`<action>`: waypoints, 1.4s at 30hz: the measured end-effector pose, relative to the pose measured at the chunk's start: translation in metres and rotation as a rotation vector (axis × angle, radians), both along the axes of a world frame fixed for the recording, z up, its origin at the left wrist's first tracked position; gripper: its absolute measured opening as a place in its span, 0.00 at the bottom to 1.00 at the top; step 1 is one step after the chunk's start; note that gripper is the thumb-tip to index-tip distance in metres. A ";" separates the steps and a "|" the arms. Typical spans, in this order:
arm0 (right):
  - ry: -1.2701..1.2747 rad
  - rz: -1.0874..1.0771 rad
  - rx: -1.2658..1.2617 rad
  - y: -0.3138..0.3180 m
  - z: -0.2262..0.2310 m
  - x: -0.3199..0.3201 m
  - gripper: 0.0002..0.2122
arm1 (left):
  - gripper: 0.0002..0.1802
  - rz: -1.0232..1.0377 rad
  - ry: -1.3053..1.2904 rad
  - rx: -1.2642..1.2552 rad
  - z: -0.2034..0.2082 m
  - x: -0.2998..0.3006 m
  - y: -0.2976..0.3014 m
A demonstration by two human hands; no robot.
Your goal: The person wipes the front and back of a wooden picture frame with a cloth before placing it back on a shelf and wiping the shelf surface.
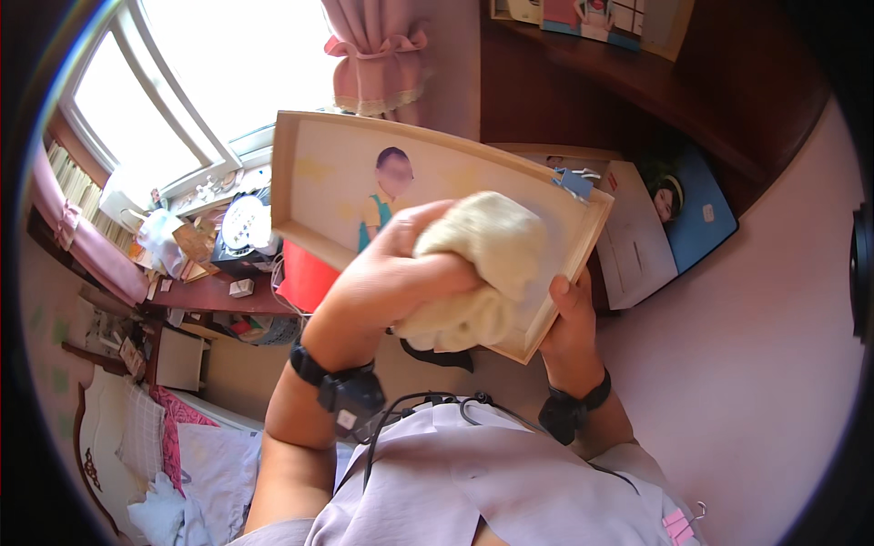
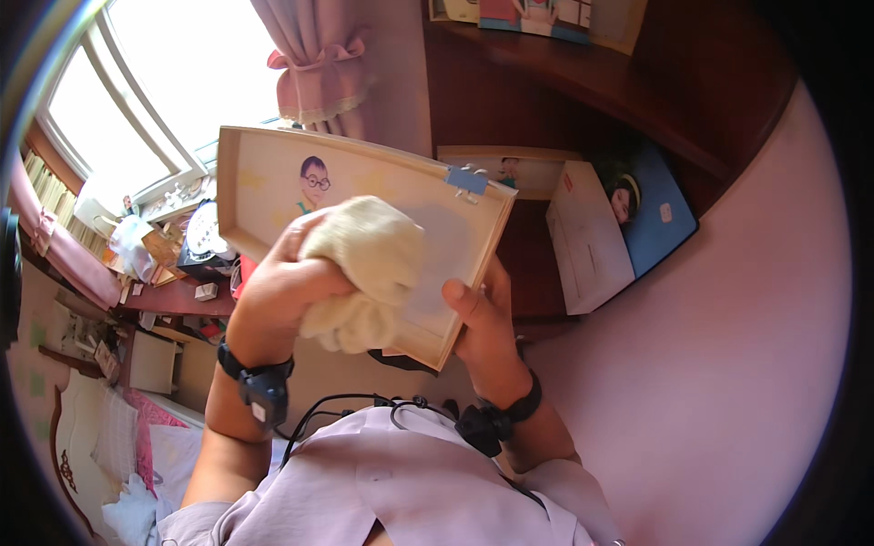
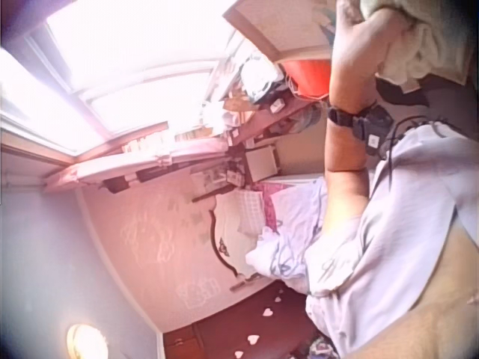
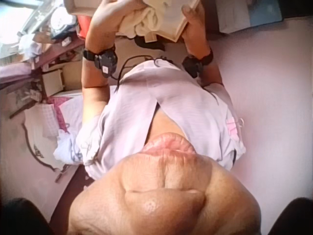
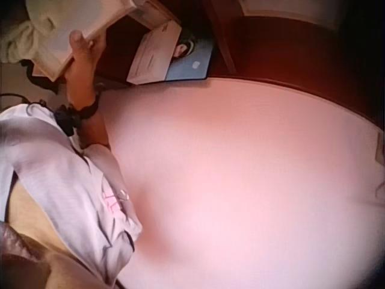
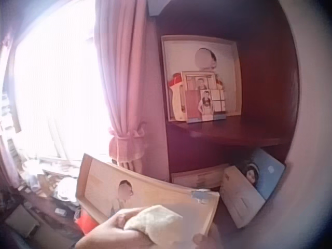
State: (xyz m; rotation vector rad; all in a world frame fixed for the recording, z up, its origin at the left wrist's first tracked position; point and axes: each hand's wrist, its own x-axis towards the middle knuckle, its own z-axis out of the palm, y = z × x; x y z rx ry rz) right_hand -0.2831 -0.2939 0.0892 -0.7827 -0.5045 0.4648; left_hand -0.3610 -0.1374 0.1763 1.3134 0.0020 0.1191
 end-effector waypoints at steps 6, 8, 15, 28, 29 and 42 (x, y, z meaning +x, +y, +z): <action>0.088 0.062 -0.002 -0.008 0.002 0.004 0.26 | 0.14 0.198 -0.122 -0.204 -0.010 0.003 0.002; 0.101 0.071 -0.022 -0.008 0.005 0.003 0.25 | 0.13 0.228 -0.113 -0.165 -0.012 0.008 0.002; 0.034 -0.012 0.014 0.003 0.006 -0.005 0.26 | 0.12 0.109 -0.050 0.125 -0.005 0.026 -0.025; -0.002 -0.094 -0.034 -0.017 -0.001 -0.013 0.24 | 0.15 0.647 -0.441 0.206 -0.019 0.007 -0.005; -0.069 -0.112 -0.115 -0.017 -0.003 -0.013 0.24 | 0.19 0.713 -0.554 0.538 -0.022 0.010 0.002; -0.385 -0.143 -0.281 -0.015 -0.008 -0.007 0.22 | 0.27 1.063 -0.463 1.393 -0.037 0.016 0.058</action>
